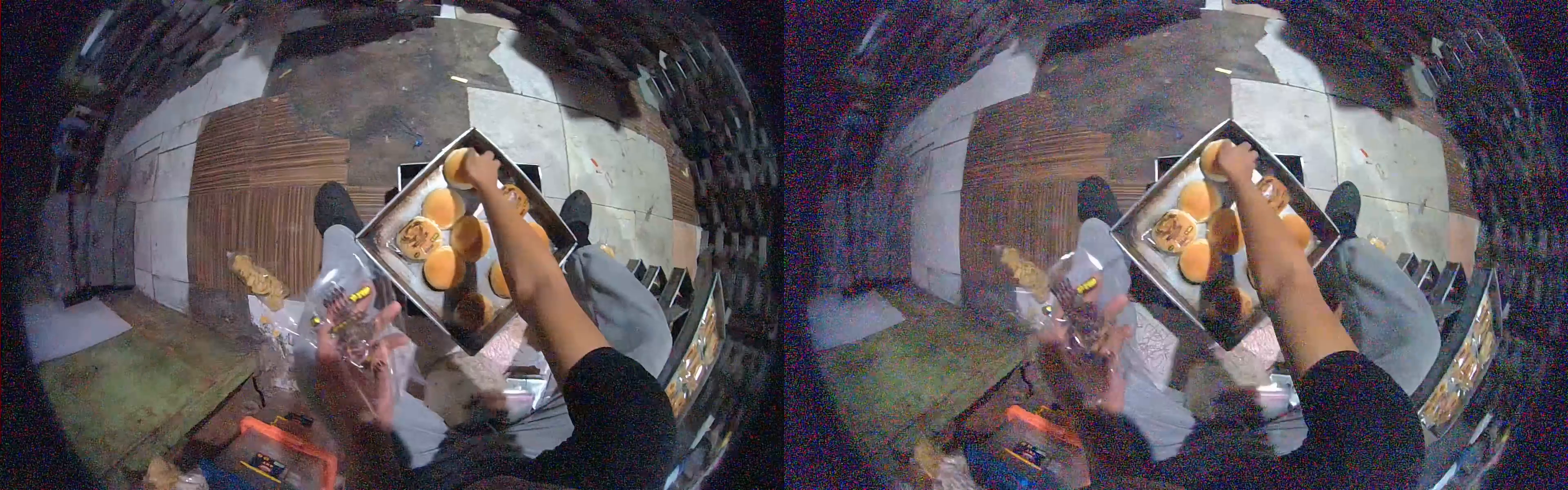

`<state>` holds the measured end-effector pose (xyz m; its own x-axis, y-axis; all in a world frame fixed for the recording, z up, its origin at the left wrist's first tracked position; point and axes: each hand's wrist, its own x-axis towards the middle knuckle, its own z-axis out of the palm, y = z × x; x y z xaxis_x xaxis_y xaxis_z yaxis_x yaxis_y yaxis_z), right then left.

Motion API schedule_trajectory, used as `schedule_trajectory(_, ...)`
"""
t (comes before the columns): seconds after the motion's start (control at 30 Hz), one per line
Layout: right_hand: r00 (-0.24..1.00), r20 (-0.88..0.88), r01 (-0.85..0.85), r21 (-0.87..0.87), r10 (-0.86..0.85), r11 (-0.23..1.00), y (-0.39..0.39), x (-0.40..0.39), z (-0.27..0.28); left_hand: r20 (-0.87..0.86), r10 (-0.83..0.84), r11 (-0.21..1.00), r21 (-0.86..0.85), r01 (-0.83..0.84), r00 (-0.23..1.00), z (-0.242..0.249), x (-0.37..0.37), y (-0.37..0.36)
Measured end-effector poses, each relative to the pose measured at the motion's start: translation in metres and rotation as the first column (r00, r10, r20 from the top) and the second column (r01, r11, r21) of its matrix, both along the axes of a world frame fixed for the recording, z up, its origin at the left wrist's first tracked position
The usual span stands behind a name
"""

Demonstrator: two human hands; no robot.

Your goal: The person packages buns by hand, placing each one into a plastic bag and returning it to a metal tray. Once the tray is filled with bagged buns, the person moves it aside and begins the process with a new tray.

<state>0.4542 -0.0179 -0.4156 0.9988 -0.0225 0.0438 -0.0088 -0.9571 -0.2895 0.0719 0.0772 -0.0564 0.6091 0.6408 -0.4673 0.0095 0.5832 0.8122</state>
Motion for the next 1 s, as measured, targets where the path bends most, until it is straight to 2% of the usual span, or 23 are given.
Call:
schedule_trajectory(0.03,1.0,-0.002,-0.009,0.014,0.009,1.0,-0.011,0.012,0.008,0.01,0.019,0.997,-0.076,-0.018,1.0,-0.003,-0.001,0.001)
schedule_trajectory(0.07,0.849,-0.522,0.397,0.532,-0.079,0.748,-0.006,-0.015,0.077,0.019,0.038,0.988,-0.149,-0.035,0.999,-0.003,-0.003,0.001)
schedule_trajectory(0.1,0.884,-0.463,0.417,0.713,-0.068,0.563,0.001,-0.021,0.058,0.032,0.055,0.974,-0.223,-0.047,0.998,0.0,-0.005,-0.001)
schedule_trajectory(0.13,0.909,-0.418,0.322,0.694,-0.004,0.644,-0.009,-0.031,0.044,0.038,0.057,0.976,-0.212,-0.048,0.998,0.005,-0.006,-0.004)
schedule_trajectory(0.17,0.927,-0.37,0.22,0.665,0.059,0.714,-0.013,-0.073,0.104,0.12,0.049,0.98,-0.199,-0.025,0.992,0.011,-0.005,-0.008)
schedule_trajectory(0.2,0.988,-0.14,0.033,0.599,0.064,0.8,-0.018,-0.094,0.098,0.205,0.038,0.983,-0.186,0.0,0.978,0.018,-0.005,-0.012)
schedule_trajectory(0.23,0.986,0.154,-0.152,0.726,0.057,0.671,-0.029,-0.121,0.093,0.329,0.026,0.981,-0.189,0.039,0.944,0.008,-0.009,-0.012)
schedule_trajectory(0.27,0.996,0.03,-0.059,0.912,0.079,0.407,-0.038,-0.147,0.124,0.342,0.021,0.982,-0.186,0.046,0.939,0.007,-0.01,-0.014)
schedule_trajectory(0.3,0.992,-0.04,-0.028,0.865,0.124,0.501,-0.058,-0.162,0.141,0.327,0.041,0.98,-0.198,0.026,0.944,0.008,-0.011,-0.016)
schedule_trajectory(0.33,0.924,-0.314,0.344,0.932,0.217,-0.117,-0.08,-0.192,0.159,0.311,0.063,0.978,-0.209,0.003,0.948,0.009,-0.011,-0.017)
schedule_trajectory(0.4,0.793,-0.447,0.599,0.697,0.414,-0.394,-0.116,-0.25,0.252,0.319,0.09,0.976,-0.216,-0.02,0.943,0.001,-0.012,-0.019)
schedule_trajectory(0.43,0.729,-0.344,0.657,0.596,0.592,-0.462,-0.134,-0.273,0.273,0.344,0.103,0.971,-0.239,-0.02,0.933,-0.004,-0.012,-0.019)
schedule_trajectory(0.47,0.709,-0.351,0.687,0.542,0.611,-0.485,-0.146,-0.302,0.297,0.371,0.116,0.966,-0.257,-0.018,0.921,-0.005,-0.013,-0.019)
schedule_trajectory(0.53,0.635,-0.299,0.713,0.581,0.712,-0.393,-0.152,-0.341,0.343,0.373,0.12,0.964,-0.266,-0.018,0.92,0.003,-0.012,-0.024)
schedule_trajectory(0.6,0.565,-0.118,0.581,0.759,0.816,-0.293,-0.154,-0.352,0.369,0.375,0.109,0.963,-0.271,-0.004,0.921,0.008,-0.015,-0.029)
schedule_trajectory(0.67,0.497,-0.122,0.556,0.805,0.859,-0.207,-0.15,-0.358,0.4,0.373,0.127,0.949,-0.315,-0.004,0.919,0.009,-0.016,-0.033)
schedule_trajectory(0.7,0.6,-0.052,-0.001,0.998,0.799,0.067,-0.143,-0.365,0.411,0.421,0.043,0.956,-0.281,0.085,0.906,0.01,-0.019,-0.03)
schedule_trajectory(0.73,0.64,0.079,-0.531,0.765,0.764,0.366,-0.139,-0.37,0.418,0.429,0.047,0.956,-0.282,0.084,0.902,0.01,-0.02,-0.032)
schedule_trajectory(0.77,0.511,0.384,-0.802,0.536,0.769,0.265,-0.139,-0.377,0.416,0.482,-0.021,0.941,-0.286,0.18,0.876,0.009,-0.022,-0.034)
schedule_trajectory(0.8,0.388,0.415,-0.875,0.446,0.823,0.187,-0.141,-0.38,0.417,0.533,-0.086,0.918,-0.285,0.275,0.842,0.012,-0.024,-0.037)
schedule_trajectory(0.87,0.394,0.403,-0.889,0.394,0.826,0.232,-0.138,-0.388,0.421,0.536,-0.051,0.909,-0.325,0.262,0.843,0.029,-0.028,-0.06)
schedule_trajectory(0.97,0.549,0.286,-0.786,0.497,0.785,0.368,-0.126,-0.378,0.41,0.343,0.179,0.975,-0.185,-0.121,0.922,0.033,-0.023,-0.105)
schedule_trajectory(1.0,0.55,0.279,-0.786,0.493,0.787,0.374,-0.122,-0.38,0.407,0.343,0.181,0.974,-0.194,-0.119,0.922,0.022,-0.023,-0.101)
